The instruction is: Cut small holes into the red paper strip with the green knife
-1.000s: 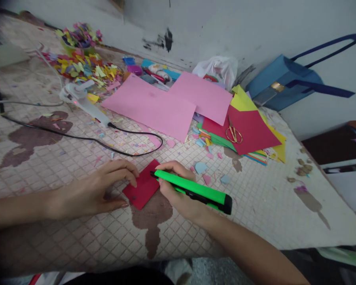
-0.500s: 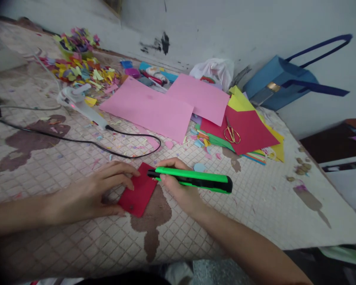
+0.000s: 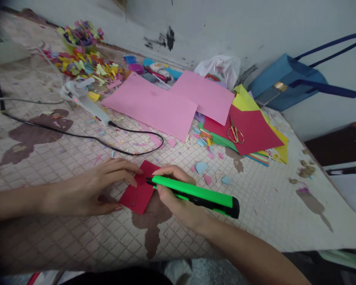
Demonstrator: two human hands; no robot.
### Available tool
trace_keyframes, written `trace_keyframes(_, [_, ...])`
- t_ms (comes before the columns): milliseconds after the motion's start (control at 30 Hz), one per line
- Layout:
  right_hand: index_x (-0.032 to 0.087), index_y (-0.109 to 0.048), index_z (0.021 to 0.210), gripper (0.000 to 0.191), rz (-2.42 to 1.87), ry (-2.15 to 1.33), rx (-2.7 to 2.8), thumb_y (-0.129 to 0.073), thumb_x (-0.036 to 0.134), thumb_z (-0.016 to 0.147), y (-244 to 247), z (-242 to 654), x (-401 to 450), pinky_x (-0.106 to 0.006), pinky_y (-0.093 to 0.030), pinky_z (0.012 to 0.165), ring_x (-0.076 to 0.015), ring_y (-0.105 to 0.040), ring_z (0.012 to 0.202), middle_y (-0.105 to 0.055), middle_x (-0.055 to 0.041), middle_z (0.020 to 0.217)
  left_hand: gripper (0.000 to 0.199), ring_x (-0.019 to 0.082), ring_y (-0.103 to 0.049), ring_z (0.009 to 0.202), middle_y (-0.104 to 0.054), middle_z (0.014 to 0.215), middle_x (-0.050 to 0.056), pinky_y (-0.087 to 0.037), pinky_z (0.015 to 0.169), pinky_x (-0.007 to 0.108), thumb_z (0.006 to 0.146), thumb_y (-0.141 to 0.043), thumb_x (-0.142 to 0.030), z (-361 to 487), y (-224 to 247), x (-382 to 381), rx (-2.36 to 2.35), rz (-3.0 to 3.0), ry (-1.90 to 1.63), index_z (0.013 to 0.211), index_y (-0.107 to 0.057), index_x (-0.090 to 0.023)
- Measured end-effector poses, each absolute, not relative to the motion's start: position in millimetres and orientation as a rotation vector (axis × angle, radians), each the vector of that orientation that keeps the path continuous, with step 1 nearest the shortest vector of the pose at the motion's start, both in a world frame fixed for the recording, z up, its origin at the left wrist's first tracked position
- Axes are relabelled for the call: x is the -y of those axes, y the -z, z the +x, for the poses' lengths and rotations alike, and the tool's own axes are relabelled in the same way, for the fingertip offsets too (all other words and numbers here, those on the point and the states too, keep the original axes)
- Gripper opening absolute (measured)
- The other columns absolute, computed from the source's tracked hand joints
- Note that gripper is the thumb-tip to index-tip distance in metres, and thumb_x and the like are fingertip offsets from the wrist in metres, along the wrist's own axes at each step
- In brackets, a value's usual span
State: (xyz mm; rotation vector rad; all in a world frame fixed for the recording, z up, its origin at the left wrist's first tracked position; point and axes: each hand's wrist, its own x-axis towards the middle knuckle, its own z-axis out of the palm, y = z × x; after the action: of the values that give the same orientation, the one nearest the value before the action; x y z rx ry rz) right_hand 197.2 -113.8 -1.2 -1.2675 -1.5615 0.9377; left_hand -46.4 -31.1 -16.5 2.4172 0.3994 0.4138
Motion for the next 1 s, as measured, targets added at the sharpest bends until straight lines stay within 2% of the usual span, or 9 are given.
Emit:
trace_keyframes(133, [0.029,-0.068,0.1,0.017,-1.243,-1.032,1.543,-0.061,0.019,0.088,5.3,199.6,110.7,-0.027,-0.055,0.08,-0.0147,-0.067,0.088,-0.069,0.001,0.096,0.037,0.026,-0.05,0.124,-0.054,0.132,0.008,-0.04,0.104,0.041,0.082,-0.072,-0.02,-45.5,16.7,29.6,-0.377,2.384,-0.445,0.115,-0.055,-0.021])
trace_keyframes(233, [0.029,-0.068,0.101,0.017,-1.199,-1.074,1.52,-0.062,0.02,0.088,8.8,200.5,106.5,-0.034,-0.05,0.099,-0.0158,-0.068,0.097,-0.071,0.0018,0.096,0.032,0.027,-0.052,0.122,-0.057,0.129,0.008,-0.042,0.103,0.042,0.084,-0.072,-0.025,-44.7,17.1,29.1,-0.384,2.36,-0.466,0.112,-0.057,-0.022])
trace_keyframes(300, [0.03,-0.068,0.1,0.017,-1.174,-1.094,1.498,-0.063,0.02,0.087,12.3,200.7,102.8,-0.037,-0.045,0.107,-0.0168,-0.067,0.102,-0.072,0.002,0.096,0.034,0.027,-0.053,0.122,-0.057,0.129,0.008,-0.042,0.103,0.043,0.083,-0.074,-0.026,-44.9,17.3,28.8,-0.393,2.352,-0.476,0.113,-0.058,-0.022])
trace_keyframes(433, [0.03,-0.069,0.098,0.016,-1.161,-1.13,1.436,-0.063,0.021,0.086,22.4,202.2,96.8,-0.037,-0.048,0.103,-0.0193,-0.067,0.106,-0.07,0.001,0.095,0.052,0.029,-0.049,0.127,-0.053,0.135,0.009,-0.043,0.106,0.044,0.074,-0.079,-0.022,-47.5,16.6,27.4,-0.384,2.323,-0.441,0.121,-0.056,-0.022])
trace_keyframes(600, [0.029,-0.069,0.099,0.015,-1.197,-1.058,1.469,-0.062,0.022,0.087,20.7,201.9,98.8,-0.04,-0.045,0.106,-0.0211,-0.064,0.115,-0.071,0.0001,0.098,0.057,0.028,-0.045,0.133,-0.048,0.14,0.009,-0.041,0.109,0.044,0.072,-0.067,-0.006,-49.5,16.4,26.3,-0.354,2.31,-0.426,0.125,-0.052,-0.022])
trace_keyframes(667, [0.027,-0.068,0.098,0.015,-1.246,-0.96,1.524,-0.062,0.021,0.087,12.8,199.5,103.5,-0.036,-0.049,0.1,-0.0189,-0.067,0.107,-0.073,0.0004,0.096,0.052,0.026,-0.046,0.131,-0.05,0.138,0.009,-0.041,0.109,0.043,0.075,-0.067,-0.008,-48.6,17.2,26.5,-0.359,2.325,-0.443,0.123,-0.053,-0.022])
trace_keyframes(733, [0.026,-0.068,0.098,0.016,-1.288,-0.829,1.589,-0.063,0.02,0.085,4.3,196.3,109.3,-0.027,-0.055,0.077,-0.0148,-0.069,0.084,-0.073,0.0008,0.091,0.044,0.026,-0.049,0.128,-0.053,0.135,0.008,-0.042,0.108,0.042,0.08,-0.069,-0.016,-47.2,18.1,26.6,-0.364,2.348,-0.46,0.121,-0.055,-0.023])
trace_keyframes(800, [0.023,-0.068,0.096,0.016,-1.299,-0.769,1.656,-0.063,0.018,0.082,-2.0,193.2,114.5,-0.023,-0.053,0.064,-0.0124,-0.067,0.071,-0.073,0.001,0.085,0.039,0.027,-0.052,0.125,-0.056,0.132,0.008,-0.043,0.107,0.043,0.084,-0.07,-0.024,-45.9,18.9,26.6,-0.37,2.372,-0.462,0.12,-0.056,-0.025])
trace_keyframes(1000, [0.021,-0.068,0.091,0.019,-1.244,-0.827,1.782,-0.059,0.011,0.078,-3.6,189.8,114.9,-0.022,-0.053,0.06,-0.0127,-0.069,0.067,-0.074,0.0001,0.08,0.033,0.027,-0.052,0.123,-0.058,0.13,0.008,-0.042,0.106,0.044,0.087,-0.07,-0.027,-45.3,19.4,27.0,-0.36,2.398,-0.483,0.117,-0.059,-0.022])
